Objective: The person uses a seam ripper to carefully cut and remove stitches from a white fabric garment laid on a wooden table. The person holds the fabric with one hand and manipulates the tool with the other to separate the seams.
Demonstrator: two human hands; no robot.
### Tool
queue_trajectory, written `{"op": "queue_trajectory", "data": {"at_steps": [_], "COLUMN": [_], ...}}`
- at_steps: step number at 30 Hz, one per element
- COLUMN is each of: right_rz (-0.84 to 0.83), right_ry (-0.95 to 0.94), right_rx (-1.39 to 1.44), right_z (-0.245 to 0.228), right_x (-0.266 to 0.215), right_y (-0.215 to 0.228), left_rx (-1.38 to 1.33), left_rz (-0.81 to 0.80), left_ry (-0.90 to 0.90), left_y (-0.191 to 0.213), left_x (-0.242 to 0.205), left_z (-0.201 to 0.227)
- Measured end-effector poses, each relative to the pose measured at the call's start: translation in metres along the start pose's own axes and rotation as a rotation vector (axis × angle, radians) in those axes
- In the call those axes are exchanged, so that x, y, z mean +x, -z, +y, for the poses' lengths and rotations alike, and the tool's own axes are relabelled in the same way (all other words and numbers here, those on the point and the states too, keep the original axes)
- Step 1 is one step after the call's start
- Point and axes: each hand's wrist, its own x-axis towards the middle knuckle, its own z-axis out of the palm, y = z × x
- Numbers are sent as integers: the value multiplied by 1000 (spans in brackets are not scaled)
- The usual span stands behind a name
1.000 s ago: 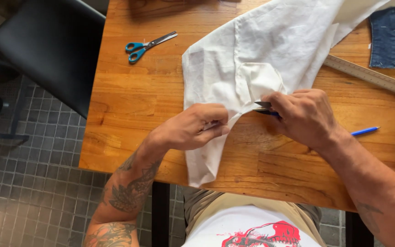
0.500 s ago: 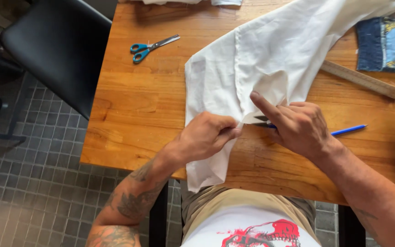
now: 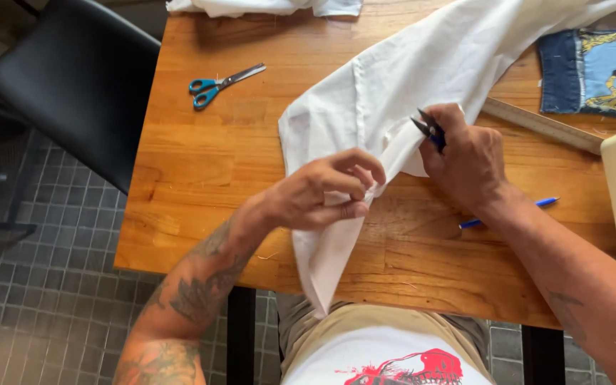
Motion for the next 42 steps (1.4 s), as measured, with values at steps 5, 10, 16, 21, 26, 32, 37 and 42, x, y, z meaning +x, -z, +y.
{"op": "queue_trajectory", "data": {"at_steps": [5, 10, 16, 21, 26, 32, 37, 42], "right_rz": [-29, -294, -449, -385, -486, -583, -580, -595], "right_ry": [-157, -397, -652, -234, -237, -251, -259, -273], "right_rx": [69, 279, 412, 198, 210, 357, 279, 282], "right_z": [-6, -27, -87, -99, -85, -83, -81, -81], "right_x": [21, 36, 20, -22, -16, -15, -19, -16], "right_y": [-22, -5, 41, 11, -4, -7, -13, -11], "left_rx": [-224, -313, -154, 231, 556, 760, 800, 811], "left_rz": [16, 149, 186, 120, 61, -2, -6, -17], "left_ry": [14, 127, 157, 64, -8, 17, 34, 11], "left_y": [12, 22, 37, 39, 25, 15, 10, 10], "left_x": [4, -8, -16, -9, -10, -13, -15, -13], "left_z": [-16, -32, -34, -28, -33, -37, -37, -37]}}
